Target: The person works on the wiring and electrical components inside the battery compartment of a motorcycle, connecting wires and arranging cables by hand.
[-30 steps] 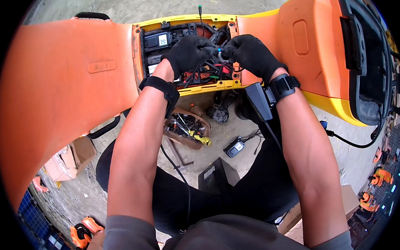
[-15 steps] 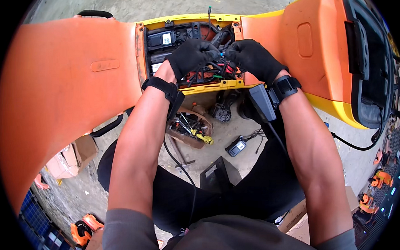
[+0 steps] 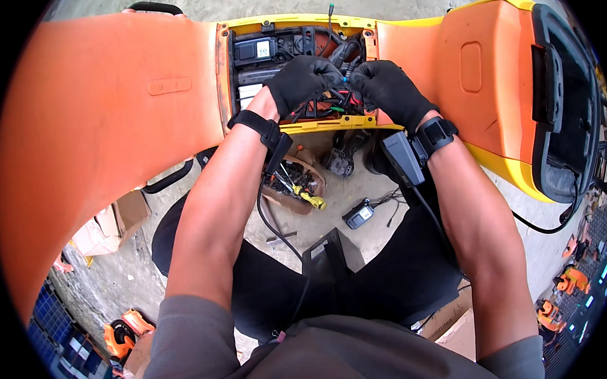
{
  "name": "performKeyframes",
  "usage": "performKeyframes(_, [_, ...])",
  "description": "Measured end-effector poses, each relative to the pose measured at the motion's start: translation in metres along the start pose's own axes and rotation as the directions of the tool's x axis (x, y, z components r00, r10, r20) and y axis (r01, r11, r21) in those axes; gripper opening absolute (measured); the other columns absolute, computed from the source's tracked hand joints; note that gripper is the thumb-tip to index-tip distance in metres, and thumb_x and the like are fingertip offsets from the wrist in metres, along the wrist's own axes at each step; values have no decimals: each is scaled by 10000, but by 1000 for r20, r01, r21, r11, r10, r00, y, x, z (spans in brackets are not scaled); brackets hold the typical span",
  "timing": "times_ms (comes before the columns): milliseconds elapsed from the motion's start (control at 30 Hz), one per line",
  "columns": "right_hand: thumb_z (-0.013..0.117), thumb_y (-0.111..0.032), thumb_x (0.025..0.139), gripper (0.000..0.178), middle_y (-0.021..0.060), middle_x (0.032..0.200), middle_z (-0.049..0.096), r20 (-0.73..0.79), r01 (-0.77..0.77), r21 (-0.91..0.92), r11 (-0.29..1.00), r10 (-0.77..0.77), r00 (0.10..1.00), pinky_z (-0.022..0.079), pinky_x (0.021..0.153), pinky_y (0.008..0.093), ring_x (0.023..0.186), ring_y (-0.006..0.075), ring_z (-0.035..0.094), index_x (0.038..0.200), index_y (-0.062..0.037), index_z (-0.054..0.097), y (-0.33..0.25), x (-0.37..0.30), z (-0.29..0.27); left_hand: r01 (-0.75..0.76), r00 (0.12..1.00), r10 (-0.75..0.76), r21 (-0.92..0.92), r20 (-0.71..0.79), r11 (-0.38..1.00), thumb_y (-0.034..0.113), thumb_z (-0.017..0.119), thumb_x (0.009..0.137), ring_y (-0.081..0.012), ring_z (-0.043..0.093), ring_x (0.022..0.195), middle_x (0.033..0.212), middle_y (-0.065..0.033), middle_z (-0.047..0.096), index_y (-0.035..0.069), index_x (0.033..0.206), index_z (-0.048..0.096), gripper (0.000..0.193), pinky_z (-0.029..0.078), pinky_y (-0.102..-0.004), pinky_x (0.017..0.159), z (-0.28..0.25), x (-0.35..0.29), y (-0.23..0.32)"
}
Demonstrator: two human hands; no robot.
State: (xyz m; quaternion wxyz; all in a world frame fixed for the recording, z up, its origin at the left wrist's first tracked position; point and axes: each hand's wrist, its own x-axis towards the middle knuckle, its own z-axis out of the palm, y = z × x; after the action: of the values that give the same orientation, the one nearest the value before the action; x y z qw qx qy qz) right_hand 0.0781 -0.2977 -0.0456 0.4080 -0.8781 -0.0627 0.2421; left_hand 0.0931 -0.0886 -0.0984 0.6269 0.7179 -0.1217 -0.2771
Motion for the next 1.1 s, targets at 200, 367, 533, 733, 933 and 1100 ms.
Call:
performKeyframes(200, [581,-196,958,270,17,656,602,-8,54,3,999,-54,999,459,587,261,586,93,544,769,-10,633,12,5,6,-11,1000,12,46,-11,999,142,605,943,-50,494,677,766,27,592,-3,980,674,164,430,-229,626,-1,-1,-3])
performKeyframes(367, [579,-211,972,261,6,693,612,60,-25,82,996,20,998,460,595,247,593,71,537,827,-4,642,16,7,6,-4,1000,4,57,-7,998,160,601,947,-61,494,687,764,28,591,-2,984,677,183,428,-243,627,1,-3,-2])
performKeyframes(533, [587,-271,907,296,150,710,630,-11,70,63,996,-70,998,474,662,370,653,269,590,856,6,676,17,8,9,23,1000,-24,-13,-17,1000,187,614,951,-56,496,697,780,26,596,-3,1020,681,213,430,-245,628,1,-2,-5])
performKeyframes(733, [602,-224,965,230,-29,724,602,96,83,64,994,-89,991,445,614,221,635,47,524,881,-19,665,18,16,6,-33,999,29,112,35,993,163,603,950,-68,550,738,857,-9,652,14,1085,674,213,467,-245,676,-15,6,-7])
performKeyframes(933, [647,-222,907,241,42,809,670,-94,4,19,1000,-2,996,495,668,255,704,98,612,989,3,683,16,24,-9,-1,963,-64,-238,-263,971,150,612,918,-102,636,794,902,-39,692,25,1052,687,198,514,-260,708,-16,6,1])
performKeyframes(1100, [636,-164,847,213,177,906,688,-312,-40,-334,942,-70,948,508,805,406,871,316,658,999,-18,671,-14,14,-12,206,869,-116,139,-480,969,221,635,835,-296,675,869,997,-199,691,34,1031,683,275,516,-366,807,-48,-20,-11])
